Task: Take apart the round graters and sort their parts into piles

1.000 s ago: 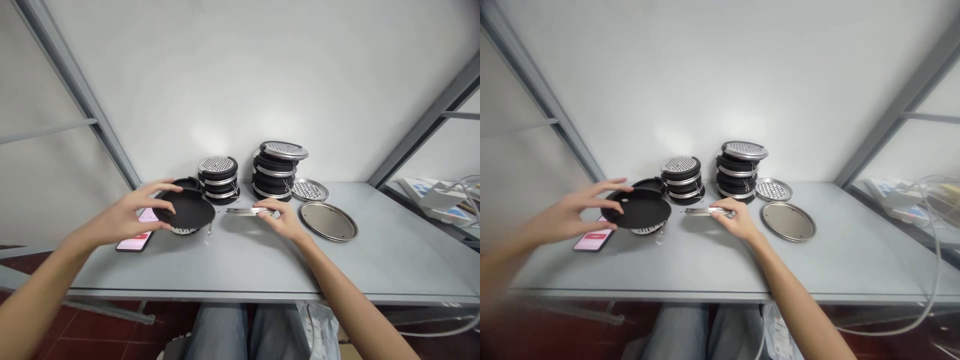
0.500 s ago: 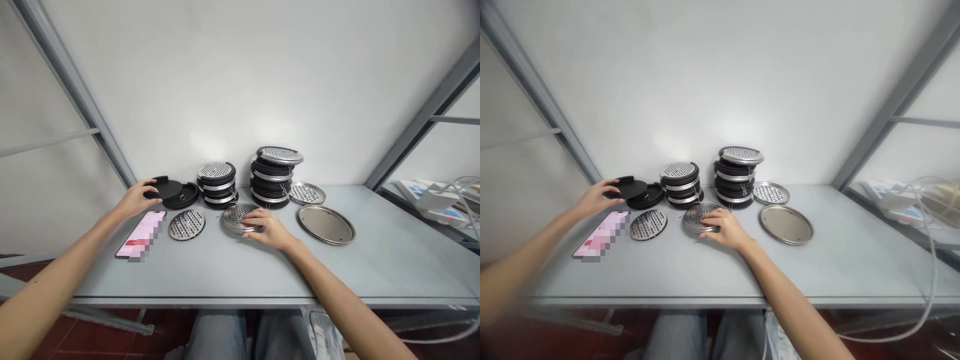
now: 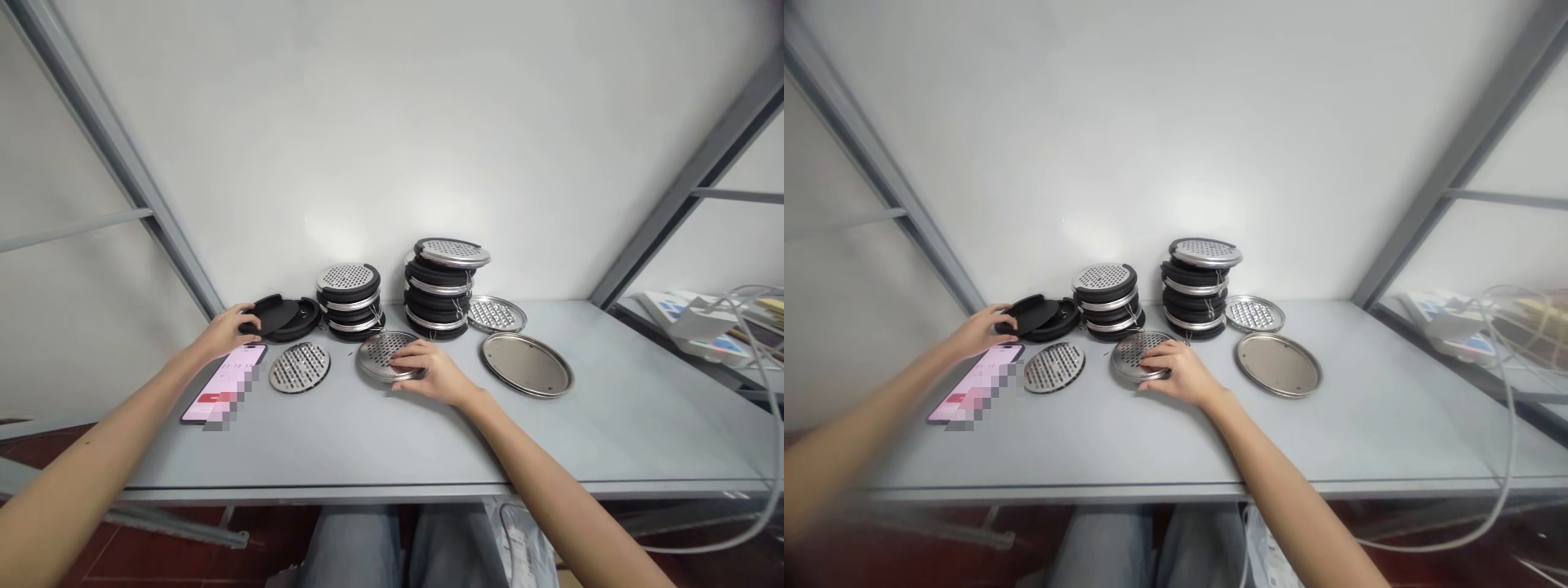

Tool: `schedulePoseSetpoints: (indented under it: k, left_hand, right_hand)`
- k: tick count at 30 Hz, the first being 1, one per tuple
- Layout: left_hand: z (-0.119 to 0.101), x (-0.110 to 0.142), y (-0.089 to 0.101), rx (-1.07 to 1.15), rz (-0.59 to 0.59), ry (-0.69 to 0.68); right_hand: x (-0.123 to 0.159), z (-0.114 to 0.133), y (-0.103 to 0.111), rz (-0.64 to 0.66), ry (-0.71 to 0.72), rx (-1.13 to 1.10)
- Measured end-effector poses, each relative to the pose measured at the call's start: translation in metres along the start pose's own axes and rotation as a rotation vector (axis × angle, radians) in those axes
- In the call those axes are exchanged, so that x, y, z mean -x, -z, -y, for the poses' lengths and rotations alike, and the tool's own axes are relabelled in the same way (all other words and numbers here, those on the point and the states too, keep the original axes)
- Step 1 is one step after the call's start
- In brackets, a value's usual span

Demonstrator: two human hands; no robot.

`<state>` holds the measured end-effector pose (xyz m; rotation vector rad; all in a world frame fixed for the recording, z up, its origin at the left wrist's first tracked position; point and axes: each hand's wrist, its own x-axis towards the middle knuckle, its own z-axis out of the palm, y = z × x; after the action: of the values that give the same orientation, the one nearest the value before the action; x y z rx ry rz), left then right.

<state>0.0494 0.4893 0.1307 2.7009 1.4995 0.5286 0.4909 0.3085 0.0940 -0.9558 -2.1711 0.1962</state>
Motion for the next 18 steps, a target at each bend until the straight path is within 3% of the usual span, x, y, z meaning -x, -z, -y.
schedulePoseSetpoints:
  k: [4, 13, 18]
  left_hand:
    - [0.004, -0.005, -0.004, -0.039, -0.005, -0.022]
    - [-0.008, -0.013, -0.007, -0.045, 0.018, -0.222]
    - [-0.017, -0.006, -0.006, -0.050, 0.000, -0.132]
  right_hand:
    - [0.000, 0.000, 0.000, 0.010, -0.005, 0.015]
    - [0.001, -0.003, -0.002, 0.014, 0.004, 0.039]
    - [0.001, -0.003, -0.002, 0.010, 0.006, 0.041]
